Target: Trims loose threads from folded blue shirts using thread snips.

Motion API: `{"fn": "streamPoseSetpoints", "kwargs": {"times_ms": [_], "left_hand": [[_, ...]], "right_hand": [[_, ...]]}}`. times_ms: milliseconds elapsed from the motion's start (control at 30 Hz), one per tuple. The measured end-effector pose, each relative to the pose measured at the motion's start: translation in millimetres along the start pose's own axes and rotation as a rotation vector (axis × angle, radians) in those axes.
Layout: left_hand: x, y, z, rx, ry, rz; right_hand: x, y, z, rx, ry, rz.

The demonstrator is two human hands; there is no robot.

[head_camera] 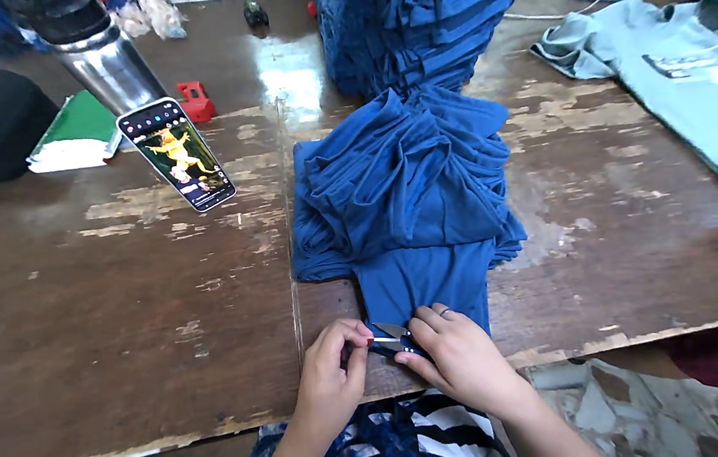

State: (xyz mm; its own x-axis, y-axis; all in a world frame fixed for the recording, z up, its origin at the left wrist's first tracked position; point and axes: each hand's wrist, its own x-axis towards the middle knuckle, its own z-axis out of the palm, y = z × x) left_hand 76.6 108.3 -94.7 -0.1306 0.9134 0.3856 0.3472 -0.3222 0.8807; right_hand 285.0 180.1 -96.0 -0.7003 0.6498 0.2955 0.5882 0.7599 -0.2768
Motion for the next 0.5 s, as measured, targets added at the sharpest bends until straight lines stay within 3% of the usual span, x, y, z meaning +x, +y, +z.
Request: {"fn": "streamPoseSetpoints", "kwargs": {"times_ms": [167,400,500], "left_hand": [[1.7,1.8,-1.2,0.257,0.026,0.275],[3.1,-2.5,-3.9,0.164,0.019,0.234],[2.6,-1.2,-16.4,-0.011,-0.097,0.214]], "right_hand": [[2.3,-0.4,1.0,-0.007,0.015,-0.009],[2.9,-2.0,4.5,0.006,-0.001,-0.013],[2.3,-0.5,3.2,0.045,0.005,-0.014]]}}
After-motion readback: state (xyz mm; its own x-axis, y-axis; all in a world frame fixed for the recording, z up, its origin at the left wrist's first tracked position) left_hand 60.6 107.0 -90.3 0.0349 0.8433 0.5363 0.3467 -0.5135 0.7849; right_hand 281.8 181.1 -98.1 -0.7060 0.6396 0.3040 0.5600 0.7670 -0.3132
